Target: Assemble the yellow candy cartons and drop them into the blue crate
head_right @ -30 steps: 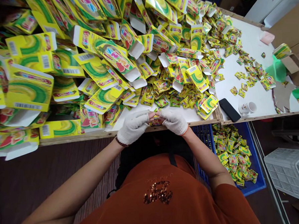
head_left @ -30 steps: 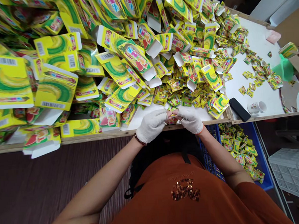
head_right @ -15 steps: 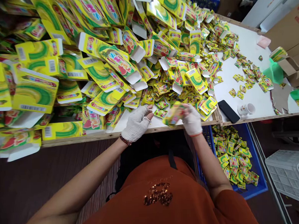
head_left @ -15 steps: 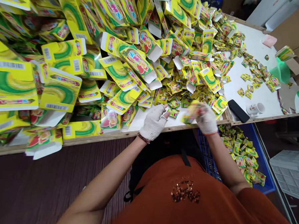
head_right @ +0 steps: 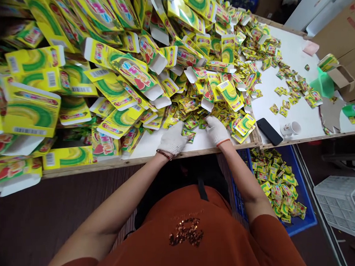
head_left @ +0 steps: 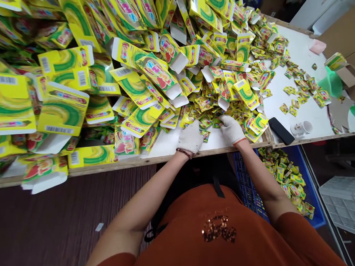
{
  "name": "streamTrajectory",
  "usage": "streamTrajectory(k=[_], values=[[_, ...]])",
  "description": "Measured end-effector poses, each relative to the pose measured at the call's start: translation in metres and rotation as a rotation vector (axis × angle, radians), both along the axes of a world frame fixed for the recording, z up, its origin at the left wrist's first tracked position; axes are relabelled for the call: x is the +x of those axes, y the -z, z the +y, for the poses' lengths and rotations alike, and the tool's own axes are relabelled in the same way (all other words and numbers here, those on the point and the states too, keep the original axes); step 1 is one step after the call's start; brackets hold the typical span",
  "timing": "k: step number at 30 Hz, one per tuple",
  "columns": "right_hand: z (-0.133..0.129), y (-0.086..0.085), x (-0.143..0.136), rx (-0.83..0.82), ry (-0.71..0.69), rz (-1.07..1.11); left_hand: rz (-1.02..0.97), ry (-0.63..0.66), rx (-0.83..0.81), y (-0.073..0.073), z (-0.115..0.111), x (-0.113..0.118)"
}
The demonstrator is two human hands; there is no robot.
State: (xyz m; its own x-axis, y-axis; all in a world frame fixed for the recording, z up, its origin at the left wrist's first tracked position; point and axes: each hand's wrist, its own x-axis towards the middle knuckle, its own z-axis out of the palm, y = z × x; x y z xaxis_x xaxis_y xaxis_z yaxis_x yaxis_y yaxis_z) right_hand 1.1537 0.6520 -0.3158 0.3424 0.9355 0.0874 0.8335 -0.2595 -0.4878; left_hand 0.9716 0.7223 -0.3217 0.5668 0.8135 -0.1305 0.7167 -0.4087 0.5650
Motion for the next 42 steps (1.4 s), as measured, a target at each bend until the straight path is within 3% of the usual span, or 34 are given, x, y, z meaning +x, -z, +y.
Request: streamTrajectory(k=[5, 8, 13, 16, 19, 24, 28, 31, 34, 37, 42], values=[[0.006, 0.002, -0.003, -0.193, 0.038, -0.132, -0.247, -0.023, -0.115, 0.012, -0.001, -0.017], [-0.001, -0.004, -0.007, -0.312, 0.061, -0.139, -0.274, -0.002, -0.034, 0.011, -0.005, -0.026], [-0.01, -0.01, -0.013, -0.34, 0.043, -0.172, -0.11, -0.128, 0.228, -0.004, 0.0, -0.031], [-0.015, -0.009, -0.015, -0.345, 0.048, -0.116, 0.042, -0.185, 0.2, -0.009, 0.008, -0.027], [-0.023, -0.005, -0.014, -0.308, 0.083, 0.01, 0.052, -0.192, 0.127, -0.006, 0.015, -0.023], [-0.041, -0.004, -0.01, -0.071, 0.141, 0.175, 0.027, -0.077, 0.034, -0.001, 0.018, -0.031], [-0.047, -0.013, -0.018, 0.117, 0.173, 0.308, 0.053, 0.127, 0.188, -0.012, 0.013, -0.034], [-0.046, -0.016, -0.029, 0.138, 0.135, 0.449, 0.138, 0.288, 0.246, -0.021, 0.014, -0.029], [-0.044, -0.014, -0.039, 0.098, 0.11, 0.499, 0.209, 0.215, 0.185, -0.022, 0.021, -0.026], [-0.044, -0.01, -0.049, 0.086, 0.048, 0.584, 0.038, 0.095, 0.077, -0.017, 0.025, -0.033], [-0.034, -0.005, -0.065, 0.137, -0.013, 0.84, -0.515, -0.035, -0.241, -0.012, 0.007, -0.049]])
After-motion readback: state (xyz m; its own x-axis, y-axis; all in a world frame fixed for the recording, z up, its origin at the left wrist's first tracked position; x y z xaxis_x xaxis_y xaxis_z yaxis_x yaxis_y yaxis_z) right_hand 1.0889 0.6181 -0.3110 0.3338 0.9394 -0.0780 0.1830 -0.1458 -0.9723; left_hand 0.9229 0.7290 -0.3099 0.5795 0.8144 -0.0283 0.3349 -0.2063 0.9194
